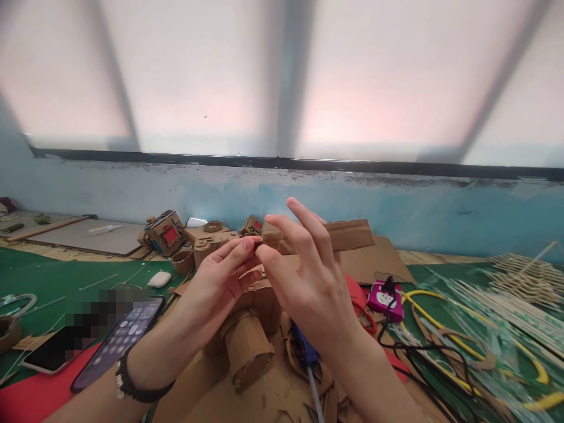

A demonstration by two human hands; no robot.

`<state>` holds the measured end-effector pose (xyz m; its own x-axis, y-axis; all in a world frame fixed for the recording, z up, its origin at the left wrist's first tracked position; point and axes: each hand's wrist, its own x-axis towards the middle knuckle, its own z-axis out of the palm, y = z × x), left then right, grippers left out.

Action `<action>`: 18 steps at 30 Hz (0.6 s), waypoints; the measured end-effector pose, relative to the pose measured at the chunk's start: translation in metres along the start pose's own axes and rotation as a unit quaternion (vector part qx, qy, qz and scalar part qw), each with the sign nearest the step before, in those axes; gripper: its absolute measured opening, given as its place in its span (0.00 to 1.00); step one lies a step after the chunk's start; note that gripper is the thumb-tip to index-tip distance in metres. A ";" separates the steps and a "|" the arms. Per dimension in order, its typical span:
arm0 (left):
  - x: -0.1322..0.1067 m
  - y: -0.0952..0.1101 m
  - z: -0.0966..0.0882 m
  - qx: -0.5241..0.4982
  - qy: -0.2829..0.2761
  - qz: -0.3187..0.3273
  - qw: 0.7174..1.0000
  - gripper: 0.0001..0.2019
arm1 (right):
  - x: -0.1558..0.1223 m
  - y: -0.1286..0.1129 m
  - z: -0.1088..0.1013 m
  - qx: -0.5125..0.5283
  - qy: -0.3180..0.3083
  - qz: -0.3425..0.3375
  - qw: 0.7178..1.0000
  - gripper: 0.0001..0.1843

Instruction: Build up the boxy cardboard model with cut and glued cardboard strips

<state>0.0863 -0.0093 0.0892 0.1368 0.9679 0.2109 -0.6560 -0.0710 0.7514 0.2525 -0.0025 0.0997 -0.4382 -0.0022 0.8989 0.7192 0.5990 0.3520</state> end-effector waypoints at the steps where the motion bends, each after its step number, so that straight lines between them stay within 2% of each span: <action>1: 0.000 0.000 0.000 0.008 0.002 0.000 1.000 0.13 | 0.000 0.000 0.000 0.000 0.001 0.000 1.000 0.12; 18: -0.001 -0.003 0.004 0.063 0.024 0.066 0.996 0.12 | 0.002 -0.011 0.002 0.018 0.002 0.060 0.998 0.08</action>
<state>0.0915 -0.0112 0.0894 0.0180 0.9584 0.2849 -0.5679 -0.2247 0.7918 0.2425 -0.0077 0.0965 -0.3483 0.0683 0.9349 0.7466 0.6232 0.2326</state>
